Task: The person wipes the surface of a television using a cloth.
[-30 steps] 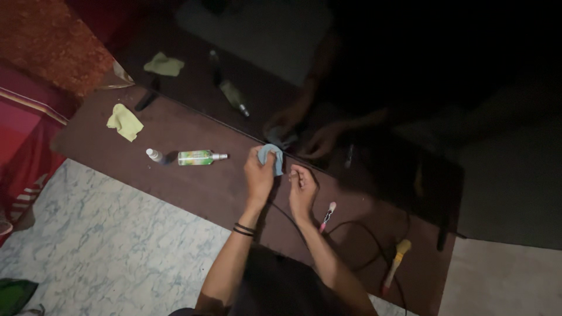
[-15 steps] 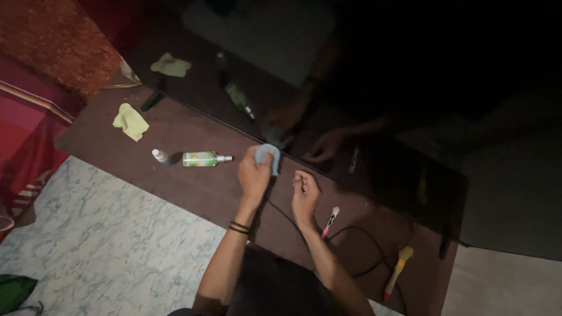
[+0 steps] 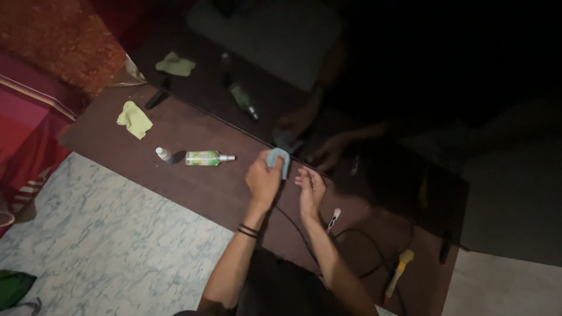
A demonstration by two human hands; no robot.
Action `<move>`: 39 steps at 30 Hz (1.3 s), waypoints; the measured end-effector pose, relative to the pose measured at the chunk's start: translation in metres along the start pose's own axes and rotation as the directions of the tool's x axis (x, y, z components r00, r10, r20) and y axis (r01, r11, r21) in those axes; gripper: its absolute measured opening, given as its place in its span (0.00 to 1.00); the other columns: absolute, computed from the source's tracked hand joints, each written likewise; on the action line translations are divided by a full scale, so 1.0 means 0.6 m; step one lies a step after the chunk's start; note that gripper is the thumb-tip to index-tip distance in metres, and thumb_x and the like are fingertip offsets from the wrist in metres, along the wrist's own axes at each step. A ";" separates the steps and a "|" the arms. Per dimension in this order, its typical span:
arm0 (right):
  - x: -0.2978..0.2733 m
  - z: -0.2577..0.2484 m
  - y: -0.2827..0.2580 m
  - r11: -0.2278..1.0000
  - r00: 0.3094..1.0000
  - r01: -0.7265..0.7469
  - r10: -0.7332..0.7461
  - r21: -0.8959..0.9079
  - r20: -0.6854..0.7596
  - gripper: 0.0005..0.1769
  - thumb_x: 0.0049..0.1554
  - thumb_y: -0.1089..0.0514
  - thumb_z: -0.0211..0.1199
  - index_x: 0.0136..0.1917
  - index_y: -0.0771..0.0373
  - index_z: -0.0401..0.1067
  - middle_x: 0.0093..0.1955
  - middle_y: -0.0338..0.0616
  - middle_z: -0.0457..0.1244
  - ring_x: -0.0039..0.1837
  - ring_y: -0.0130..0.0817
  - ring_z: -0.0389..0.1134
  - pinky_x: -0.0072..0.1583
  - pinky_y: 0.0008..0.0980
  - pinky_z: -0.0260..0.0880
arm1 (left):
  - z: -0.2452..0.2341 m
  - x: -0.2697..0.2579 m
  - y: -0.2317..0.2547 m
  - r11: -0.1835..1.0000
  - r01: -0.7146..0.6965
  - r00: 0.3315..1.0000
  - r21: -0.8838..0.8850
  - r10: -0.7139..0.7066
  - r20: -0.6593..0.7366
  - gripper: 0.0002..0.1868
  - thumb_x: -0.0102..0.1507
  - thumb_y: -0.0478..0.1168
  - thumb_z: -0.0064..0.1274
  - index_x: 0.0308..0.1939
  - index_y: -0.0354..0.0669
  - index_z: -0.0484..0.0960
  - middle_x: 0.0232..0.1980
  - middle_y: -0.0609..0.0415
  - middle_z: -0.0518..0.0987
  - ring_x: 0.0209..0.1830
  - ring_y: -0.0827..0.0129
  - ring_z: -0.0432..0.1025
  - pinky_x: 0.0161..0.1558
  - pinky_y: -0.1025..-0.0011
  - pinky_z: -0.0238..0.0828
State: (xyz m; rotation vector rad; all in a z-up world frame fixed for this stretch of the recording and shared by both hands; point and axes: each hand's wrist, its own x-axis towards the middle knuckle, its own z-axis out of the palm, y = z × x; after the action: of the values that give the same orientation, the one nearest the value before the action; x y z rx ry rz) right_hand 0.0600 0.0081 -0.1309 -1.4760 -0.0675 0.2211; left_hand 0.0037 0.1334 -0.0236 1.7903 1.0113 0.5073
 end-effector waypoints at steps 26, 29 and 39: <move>0.001 -0.013 0.040 0.996 0.999 0.005 -0.002 0.092 -0.036 0.15 0.65 0.59 0.56 0.60 0.72 0.70 0.51 0.50 0.69 0.48 0.31 0.71 0.51 0.32 0.77 | -0.016 0.052 -0.040 0.999 -0.052 0.988 0.007 0.053 -0.148 0.20 0.63 0.52 0.58 0.49 0.40 0.84 0.38 0.38 0.83 0.41 0.45 0.79 0.44 0.54 0.73; 0.004 -0.009 0.045 0.991 0.999 0.019 -0.012 0.134 -0.047 0.14 0.66 0.59 0.57 0.60 0.72 0.69 0.51 0.50 0.68 0.47 0.32 0.71 0.51 0.31 0.75 | 0.021 0.016 -0.033 0.993 -0.121 0.989 -0.005 0.120 -0.090 0.19 0.63 0.52 0.58 0.47 0.40 0.85 0.39 0.40 0.84 0.42 0.45 0.79 0.44 0.54 0.73; 0.008 -0.012 0.056 0.992 0.997 0.008 0.001 0.123 -0.075 0.15 0.65 0.58 0.58 0.59 0.72 0.70 0.50 0.50 0.68 0.45 0.31 0.71 0.50 0.32 0.77 | -0.027 0.038 -0.010 0.998 0.051 0.996 -0.029 -0.053 -0.072 0.20 0.64 0.52 0.54 0.50 0.42 0.84 0.34 0.40 0.84 0.36 0.47 0.80 0.42 0.55 0.73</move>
State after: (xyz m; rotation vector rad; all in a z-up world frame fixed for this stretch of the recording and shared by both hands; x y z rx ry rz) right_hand 0.0625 0.0048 -0.1656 -1.3596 0.0045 0.1635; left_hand 0.0022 0.1619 -0.0243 1.7276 1.0938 0.5549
